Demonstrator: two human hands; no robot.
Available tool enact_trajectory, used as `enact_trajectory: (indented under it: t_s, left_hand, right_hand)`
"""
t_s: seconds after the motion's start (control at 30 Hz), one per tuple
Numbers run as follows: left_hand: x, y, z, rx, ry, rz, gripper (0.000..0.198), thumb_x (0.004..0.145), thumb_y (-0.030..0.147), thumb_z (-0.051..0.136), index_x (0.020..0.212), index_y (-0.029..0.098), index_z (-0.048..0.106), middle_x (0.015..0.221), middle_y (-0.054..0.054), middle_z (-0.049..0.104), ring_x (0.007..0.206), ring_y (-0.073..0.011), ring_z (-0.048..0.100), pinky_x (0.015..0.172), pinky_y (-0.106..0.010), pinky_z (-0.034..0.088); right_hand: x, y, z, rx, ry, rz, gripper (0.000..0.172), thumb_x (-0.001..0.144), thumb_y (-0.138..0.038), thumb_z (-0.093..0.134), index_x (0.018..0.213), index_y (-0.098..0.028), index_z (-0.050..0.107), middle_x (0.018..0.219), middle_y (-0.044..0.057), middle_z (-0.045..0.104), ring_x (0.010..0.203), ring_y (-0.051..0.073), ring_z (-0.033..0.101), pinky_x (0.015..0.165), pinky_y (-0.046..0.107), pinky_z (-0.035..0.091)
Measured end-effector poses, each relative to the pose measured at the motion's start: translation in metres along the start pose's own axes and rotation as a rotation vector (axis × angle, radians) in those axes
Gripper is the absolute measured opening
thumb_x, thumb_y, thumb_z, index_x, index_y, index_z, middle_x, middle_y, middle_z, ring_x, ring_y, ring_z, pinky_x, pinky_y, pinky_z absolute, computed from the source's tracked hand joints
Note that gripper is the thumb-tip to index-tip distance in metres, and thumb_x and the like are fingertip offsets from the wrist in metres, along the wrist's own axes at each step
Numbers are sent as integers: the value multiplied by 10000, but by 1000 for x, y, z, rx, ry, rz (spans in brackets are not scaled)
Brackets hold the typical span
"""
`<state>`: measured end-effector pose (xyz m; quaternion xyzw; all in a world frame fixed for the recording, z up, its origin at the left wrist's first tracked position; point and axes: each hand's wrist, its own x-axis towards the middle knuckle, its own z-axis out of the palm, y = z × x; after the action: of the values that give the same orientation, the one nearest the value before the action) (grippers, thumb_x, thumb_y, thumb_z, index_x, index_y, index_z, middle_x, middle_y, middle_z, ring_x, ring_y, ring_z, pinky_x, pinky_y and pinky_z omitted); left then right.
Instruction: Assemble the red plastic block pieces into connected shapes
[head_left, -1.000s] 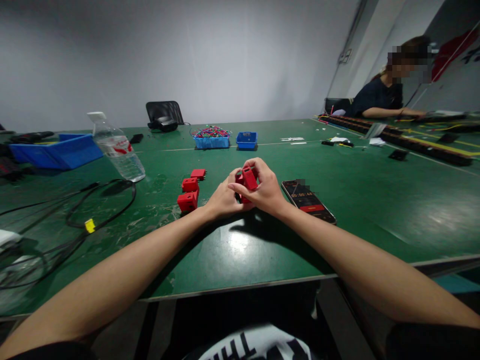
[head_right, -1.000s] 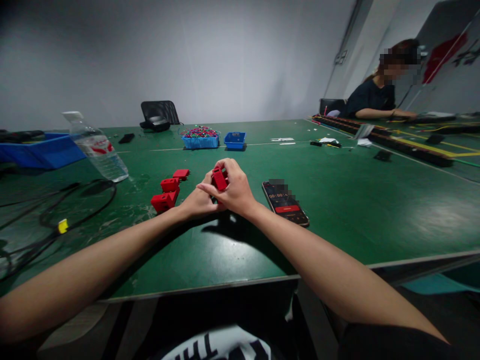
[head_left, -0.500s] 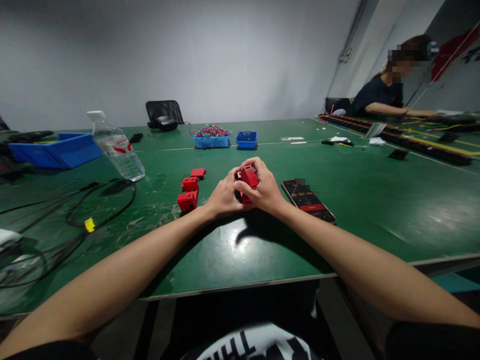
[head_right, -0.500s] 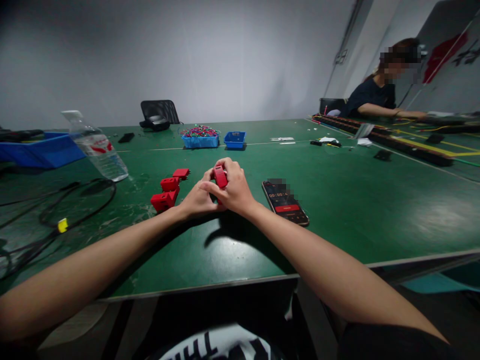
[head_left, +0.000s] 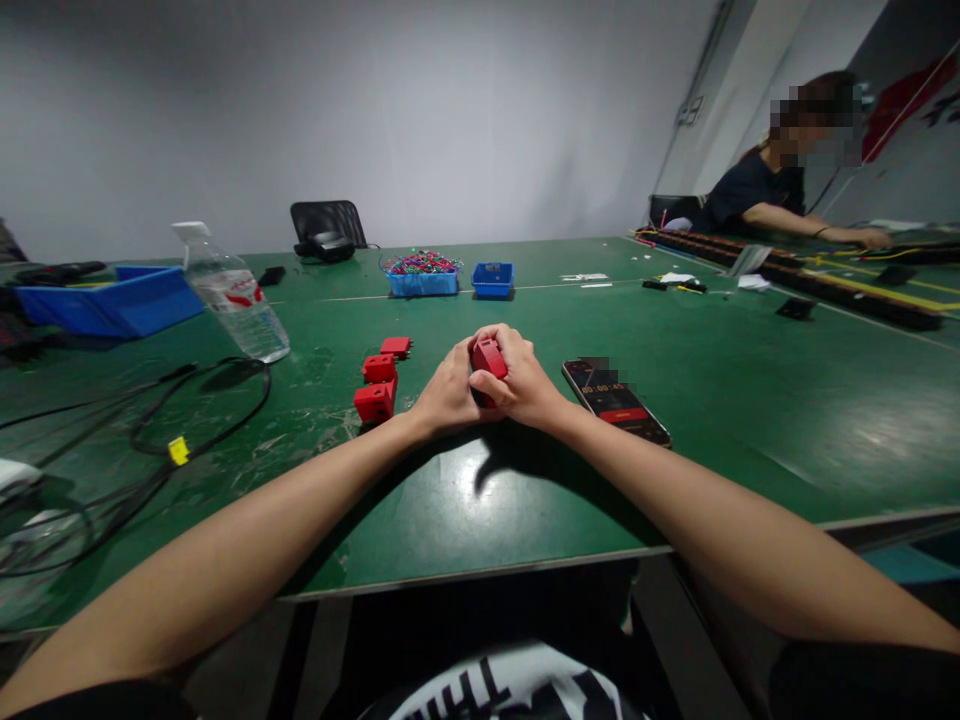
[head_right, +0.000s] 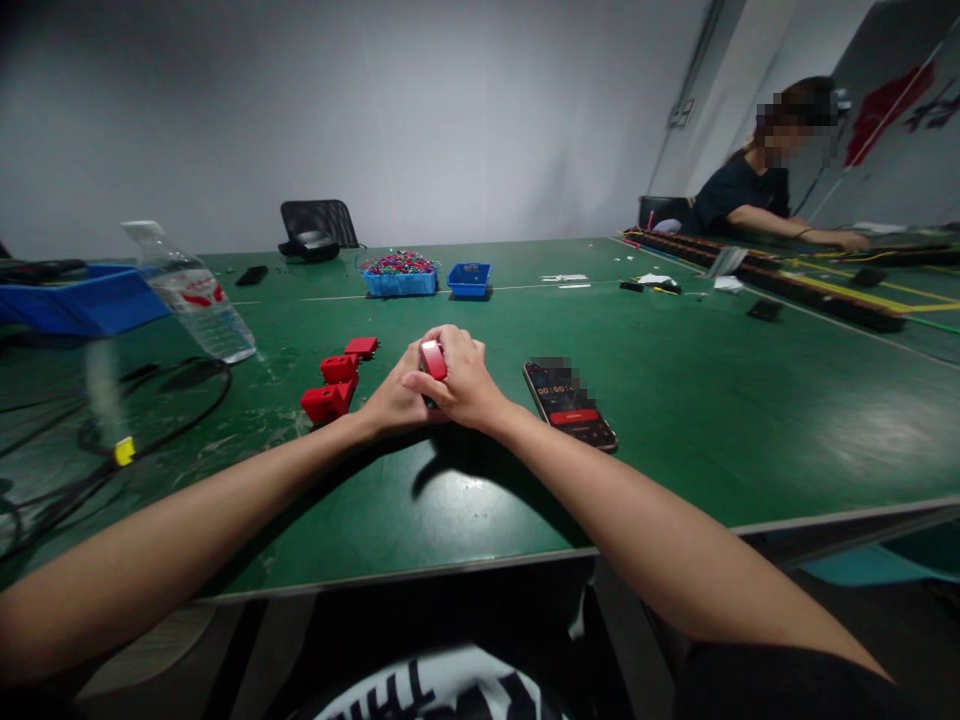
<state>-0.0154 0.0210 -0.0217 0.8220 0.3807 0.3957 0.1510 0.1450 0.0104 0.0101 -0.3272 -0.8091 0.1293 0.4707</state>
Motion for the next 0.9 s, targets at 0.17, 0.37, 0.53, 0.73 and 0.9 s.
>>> enact_trajectory:
  t_s: [0.17,0.37,0.53,0.73,0.9]
  left_hand:
    - [-1,1,0,43,4,-13,1018,583,415,844,1433,165,343,1422,-178,472,1316,-366,500,1140,-547,403]
    - [0,3,-2,18,-23,-70,1018,572,431,855,1414,169,347,1414,-185,477,1284,-373,525,1118,-544,422]
    - [0,2,-3,18,-13,-13,1010,580,487,861,1391,155,359,1365,-196,511,1247,-377,554,1074,-549,453]
    - [-1,1,-2,38,-8,-8,1022,589,529,867,1383,159,341,1343,-185,526,1234,-352,572,1061,-525,472]
    - [0,2,-2,33,-15,-2,1036,584,558,862,1380,147,343,1351,-196,527,1242,-359,569,1074,-534,461]
  right_hand:
    - [0,4,2,-172,27,26,500,832,-644,615,1064,-213,516,1104,128,623,1035,305,561,955,478,374]
    - [1,4,-1,-197,-70,34,500,828,-609,656,1069,-196,510,1116,138,589,1021,299,555,908,460,412]
    - [7,7,-14,-46,-243,35,519,740,-531,763,1040,-200,499,1089,103,555,988,247,535,868,390,455]
    - [15,7,-37,130,-498,124,507,739,-445,765,1093,-186,509,946,20,574,822,171,516,751,308,444]
    - [17,8,-41,93,-430,87,469,705,-420,790,1040,-188,557,947,17,606,823,164,529,745,296,420]
